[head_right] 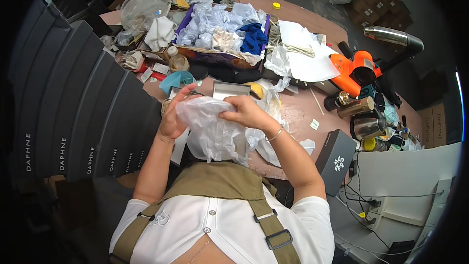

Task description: Pack high-heeled sandals into a shoebox using protective paper and adding necessary tags.

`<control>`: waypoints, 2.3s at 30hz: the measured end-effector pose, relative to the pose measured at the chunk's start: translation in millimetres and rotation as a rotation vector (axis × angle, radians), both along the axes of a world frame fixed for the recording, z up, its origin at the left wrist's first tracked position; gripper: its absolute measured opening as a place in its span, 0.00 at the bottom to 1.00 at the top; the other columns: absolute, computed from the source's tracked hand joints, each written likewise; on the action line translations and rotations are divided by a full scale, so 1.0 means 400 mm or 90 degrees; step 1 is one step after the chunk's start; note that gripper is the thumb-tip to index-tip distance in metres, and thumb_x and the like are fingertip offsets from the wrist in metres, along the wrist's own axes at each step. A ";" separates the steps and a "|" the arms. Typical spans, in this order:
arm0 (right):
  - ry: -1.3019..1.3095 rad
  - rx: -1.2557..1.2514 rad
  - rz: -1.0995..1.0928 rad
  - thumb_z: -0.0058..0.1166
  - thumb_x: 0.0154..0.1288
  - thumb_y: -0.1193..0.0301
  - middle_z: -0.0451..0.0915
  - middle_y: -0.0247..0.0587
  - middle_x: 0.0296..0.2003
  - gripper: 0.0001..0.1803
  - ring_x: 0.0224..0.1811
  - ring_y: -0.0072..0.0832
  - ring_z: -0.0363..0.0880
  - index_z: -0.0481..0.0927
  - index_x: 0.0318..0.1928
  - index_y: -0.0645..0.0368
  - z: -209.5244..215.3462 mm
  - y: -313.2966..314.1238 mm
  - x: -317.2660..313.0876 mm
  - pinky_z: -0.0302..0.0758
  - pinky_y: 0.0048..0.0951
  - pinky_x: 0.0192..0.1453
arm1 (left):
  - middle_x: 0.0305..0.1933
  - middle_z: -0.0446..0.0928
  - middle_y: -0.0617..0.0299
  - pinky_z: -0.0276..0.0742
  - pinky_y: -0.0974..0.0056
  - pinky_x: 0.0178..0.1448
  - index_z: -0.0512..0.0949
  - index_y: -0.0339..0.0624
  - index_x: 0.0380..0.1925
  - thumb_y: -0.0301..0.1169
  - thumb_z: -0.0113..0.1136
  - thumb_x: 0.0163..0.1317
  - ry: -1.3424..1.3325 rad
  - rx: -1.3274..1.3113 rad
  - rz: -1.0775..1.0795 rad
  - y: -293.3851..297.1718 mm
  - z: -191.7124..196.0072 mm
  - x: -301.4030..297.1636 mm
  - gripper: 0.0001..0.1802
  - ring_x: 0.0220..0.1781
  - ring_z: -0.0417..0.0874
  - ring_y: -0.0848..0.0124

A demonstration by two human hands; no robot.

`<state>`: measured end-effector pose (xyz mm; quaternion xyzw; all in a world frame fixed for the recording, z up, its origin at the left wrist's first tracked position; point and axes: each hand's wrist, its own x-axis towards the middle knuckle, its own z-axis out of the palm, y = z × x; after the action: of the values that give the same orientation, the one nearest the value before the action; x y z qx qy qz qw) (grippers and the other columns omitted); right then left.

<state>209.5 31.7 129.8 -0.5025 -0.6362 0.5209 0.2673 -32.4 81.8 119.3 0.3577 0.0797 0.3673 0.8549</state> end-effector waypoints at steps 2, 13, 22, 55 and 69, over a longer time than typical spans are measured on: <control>0.089 0.000 -0.107 0.62 0.59 0.67 0.80 0.32 0.31 0.16 0.32 0.17 0.74 0.80 0.42 0.66 0.030 0.002 -0.010 0.73 0.23 0.38 | 0.60 0.70 0.55 0.72 0.62 0.61 0.53 0.42 0.68 0.41 0.58 0.63 -0.054 -0.131 -0.017 -0.032 -0.021 0.003 0.38 0.58 0.76 0.66; -0.022 0.098 -0.119 0.59 0.61 0.72 0.77 0.30 0.25 0.09 0.26 0.18 0.71 0.81 0.39 0.63 0.042 -0.023 0.003 0.69 0.22 0.30 | 0.49 0.78 0.56 0.78 0.67 0.50 0.71 0.30 0.53 0.31 0.63 0.61 0.269 -0.081 -0.024 -0.106 -0.109 -0.038 0.23 0.45 0.81 0.70; -0.523 0.581 0.164 0.51 0.56 0.71 0.70 0.36 0.42 0.25 0.29 0.27 0.78 0.74 0.57 0.49 0.062 -0.097 -0.106 0.76 0.28 0.28 | 0.52 0.77 0.58 0.74 0.61 0.56 0.72 0.36 0.53 0.39 0.52 0.65 0.259 -0.261 0.040 -0.082 -0.146 -0.034 0.21 0.53 0.78 0.67; -0.281 0.496 -0.087 0.60 0.47 0.74 0.74 0.38 0.34 0.16 0.38 0.33 0.74 0.77 0.40 0.55 -0.036 -0.081 -0.067 0.69 0.32 0.44 | 0.56 0.74 0.59 0.75 0.66 0.58 0.68 0.38 0.57 0.25 0.60 0.61 0.152 -0.311 -0.048 -0.152 -0.092 -0.009 0.24 0.54 0.78 0.71; 0.102 0.148 -0.224 0.57 0.62 0.70 0.67 0.42 0.62 0.30 0.63 0.32 0.67 0.64 0.63 0.60 -0.101 -0.136 -0.129 0.63 0.35 0.66 | 0.44 0.75 0.63 0.75 0.70 0.51 0.72 0.39 0.44 0.22 0.61 0.61 0.235 -0.021 0.411 -0.216 -0.095 -0.035 0.13 0.43 0.78 0.75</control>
<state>158.1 -22.8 89.5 -0.5282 -0.5714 0.4276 0.4600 -46.5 -4.6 81.3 0.3603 0.3472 0.5462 0.6718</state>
